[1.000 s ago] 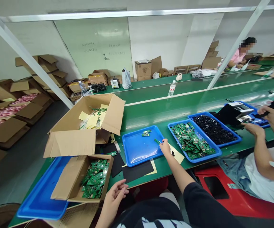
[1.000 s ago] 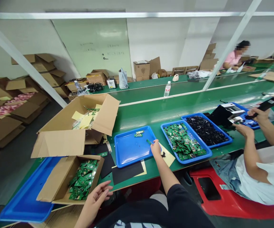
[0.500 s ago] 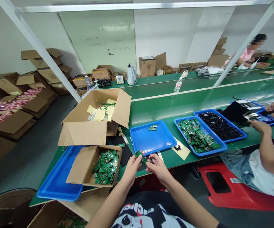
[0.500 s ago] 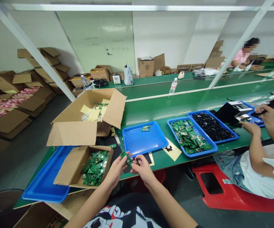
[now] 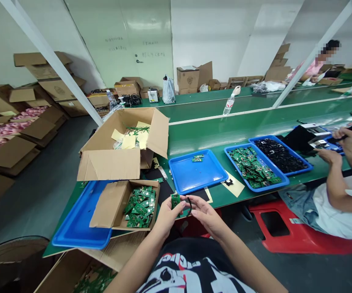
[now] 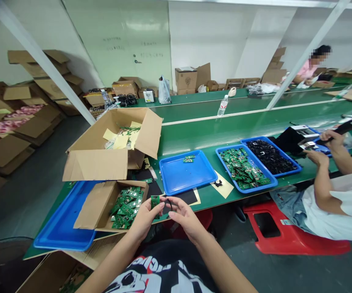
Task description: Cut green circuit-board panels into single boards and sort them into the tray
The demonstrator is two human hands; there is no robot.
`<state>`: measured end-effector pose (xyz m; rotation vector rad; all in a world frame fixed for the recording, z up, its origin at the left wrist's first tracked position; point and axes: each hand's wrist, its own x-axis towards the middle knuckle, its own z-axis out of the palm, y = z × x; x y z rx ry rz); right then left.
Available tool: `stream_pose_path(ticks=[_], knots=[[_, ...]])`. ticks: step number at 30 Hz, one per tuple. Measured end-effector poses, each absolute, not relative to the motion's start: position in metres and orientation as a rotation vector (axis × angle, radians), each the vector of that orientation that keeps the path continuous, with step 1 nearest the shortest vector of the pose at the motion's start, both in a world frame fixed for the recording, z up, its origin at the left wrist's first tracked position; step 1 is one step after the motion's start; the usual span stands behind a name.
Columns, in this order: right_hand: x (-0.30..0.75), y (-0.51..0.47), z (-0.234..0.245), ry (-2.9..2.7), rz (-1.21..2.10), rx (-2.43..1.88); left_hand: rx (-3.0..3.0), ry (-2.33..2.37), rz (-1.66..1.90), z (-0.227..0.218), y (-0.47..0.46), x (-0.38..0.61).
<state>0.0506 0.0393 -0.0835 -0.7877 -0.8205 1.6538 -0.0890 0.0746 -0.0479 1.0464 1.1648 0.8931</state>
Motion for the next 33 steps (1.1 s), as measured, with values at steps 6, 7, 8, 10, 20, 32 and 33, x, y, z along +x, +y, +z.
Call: stream_pose_path(ticks=[6,7,8,10,20,32,33], knots=[[0.049,0.036,-0.080,-0.868,1.642,-0.763,1.088,1.169,0.817,-0.049,0.074,-0.086],[0.049,0.036,-0.081,-0.859,1.632,-0.782,1.087,1.162,0.799,-0.050,0.075,-0.087],[0.049,0.036,-0.083,-0.853,1.624,-0.796,1.084,1.153,0.783,-0.050,0.075,-0.088],[0.049,0.036,-0.084,-0.857,1.611,-0.799,1.082,1.139,0.767,-0.051,0.076,-0.089],[0.055,0.037,-0.081,-0.865,1.628,-0.810,1.121,1.083,0.754,-0.052,0.073,-0.088],[0.071,0.037,-0.081,-1.455,0.982,-1.152,1.140,1.016,0.610,-0.044,0.064,-0.087],[0.073,0.037,-0.082,-1.491,0.934,-1.158,1.143,1.008,0.598,-0.043,0.063,-0.087]])
